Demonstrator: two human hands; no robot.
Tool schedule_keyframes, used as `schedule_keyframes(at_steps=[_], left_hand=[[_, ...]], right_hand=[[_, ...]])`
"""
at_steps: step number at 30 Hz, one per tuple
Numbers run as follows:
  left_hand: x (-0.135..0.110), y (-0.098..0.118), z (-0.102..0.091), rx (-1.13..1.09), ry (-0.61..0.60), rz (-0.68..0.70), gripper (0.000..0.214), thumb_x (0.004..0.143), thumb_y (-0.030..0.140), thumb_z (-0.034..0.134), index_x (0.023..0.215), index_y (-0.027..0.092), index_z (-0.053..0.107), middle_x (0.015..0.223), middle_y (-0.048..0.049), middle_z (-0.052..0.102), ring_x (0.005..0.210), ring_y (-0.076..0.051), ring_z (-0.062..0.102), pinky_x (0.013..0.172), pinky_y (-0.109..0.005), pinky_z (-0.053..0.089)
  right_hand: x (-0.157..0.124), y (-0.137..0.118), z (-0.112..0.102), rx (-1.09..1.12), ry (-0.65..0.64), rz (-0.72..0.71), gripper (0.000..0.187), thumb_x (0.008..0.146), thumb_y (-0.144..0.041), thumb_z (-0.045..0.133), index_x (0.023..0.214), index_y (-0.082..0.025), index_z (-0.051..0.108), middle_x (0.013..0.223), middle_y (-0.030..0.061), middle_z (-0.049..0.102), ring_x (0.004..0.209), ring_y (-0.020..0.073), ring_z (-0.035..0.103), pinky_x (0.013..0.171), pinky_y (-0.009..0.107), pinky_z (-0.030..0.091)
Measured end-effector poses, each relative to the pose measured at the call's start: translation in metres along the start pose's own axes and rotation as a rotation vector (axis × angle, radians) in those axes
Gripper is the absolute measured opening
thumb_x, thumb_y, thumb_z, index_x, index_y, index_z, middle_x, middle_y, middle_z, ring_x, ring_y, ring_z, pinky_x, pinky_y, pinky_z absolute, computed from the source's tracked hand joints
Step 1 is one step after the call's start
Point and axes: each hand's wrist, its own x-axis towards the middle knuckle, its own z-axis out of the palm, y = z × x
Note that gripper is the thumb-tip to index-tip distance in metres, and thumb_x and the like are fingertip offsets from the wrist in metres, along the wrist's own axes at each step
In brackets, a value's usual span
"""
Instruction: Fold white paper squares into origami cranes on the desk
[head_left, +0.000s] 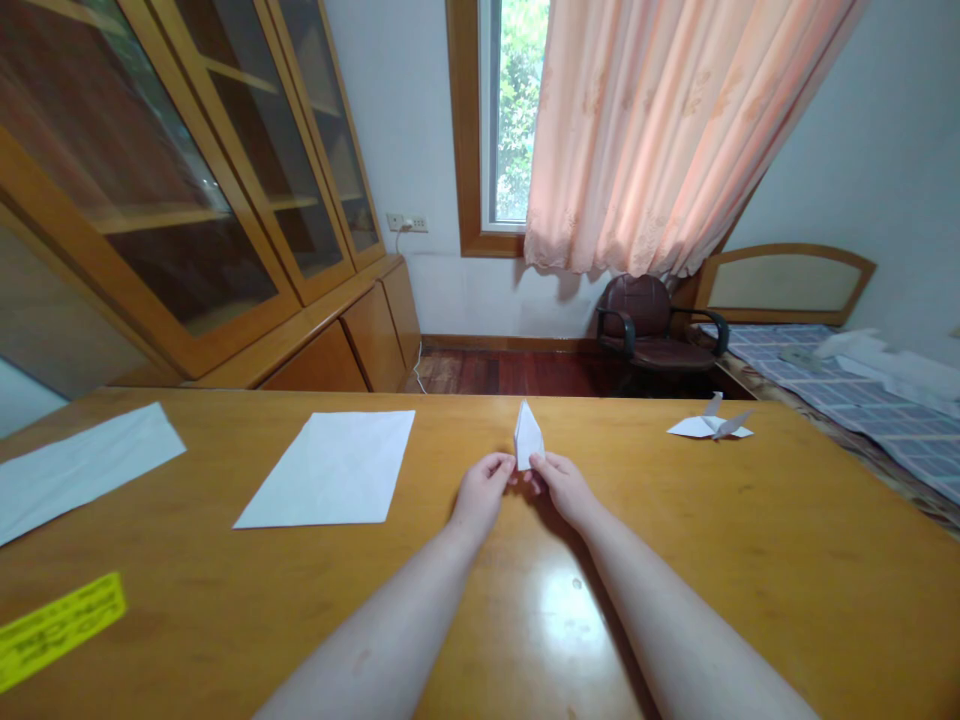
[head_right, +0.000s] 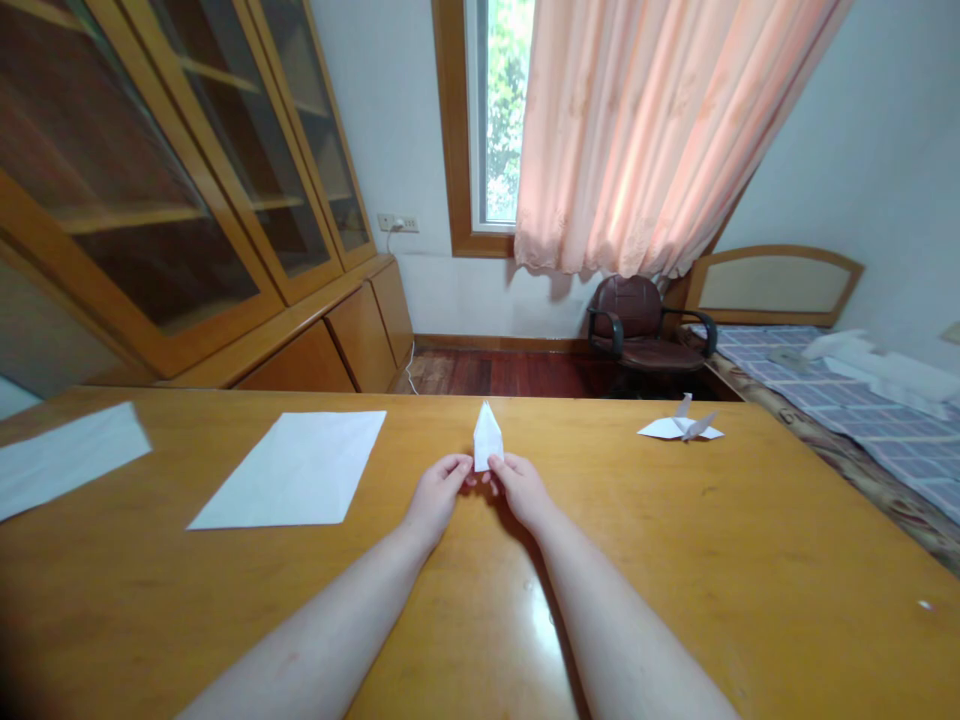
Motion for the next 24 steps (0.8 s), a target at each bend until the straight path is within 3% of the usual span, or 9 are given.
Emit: schedule_keyframes(at_steps=[13,18,24], left_hand=[[0.001,-0.004,0.005,-0.175,-0.05,-0.075,0.029,0.067,0.037,0.071,0.081,0.014,0.061,0.078,-0.0036,0.068,0.075,-0.016,0.063,0.076,-0.029,0.048],[0.002,-0.008,0.004,-0.1,-0.016,-0.032,0.037,0.066,0.033,0.074,0.096,0.015,0.063,0.1,-0.0096,0.069,0.092,-0.022,0.064,0.086,-0.034,0.047],[0.003,-0.009,0.003,-0.042,0.039,-0.033,0.029,0.068,0.022,0.071,0.095,0.015,0.064,0.098,-0.0086,0.071,0.091,-0.022,0.065,0.086,-0.034,0.047]], right_hand=[[0.002,-0.004,0.0,-0.051,0.0,-0.003,0.043,0.075,-0.057,0.056,0.06,-0.017,0.053,0.049,-0.0025,0.05,0.046,0.0096,0.043,0.047,0.023,0.031],[0.002,-0.001,0.002,-0.005,0.028,0.018,0.026,0.069,-0.042,0.065,0.073,-0.017,0.058,0.054,-0.0044,0.054,0.045,0.0083,0.044,0.045,0.021,0.034],[0.0,-0.005,0.001,-0.027,0.132,-0.072,0.029,0.066,-0.037,0.07,0.086,-0.017,0.064,0.067,0.0012,0.064,0.052,0.0119,0.054,0.05,0.025,0.044]])
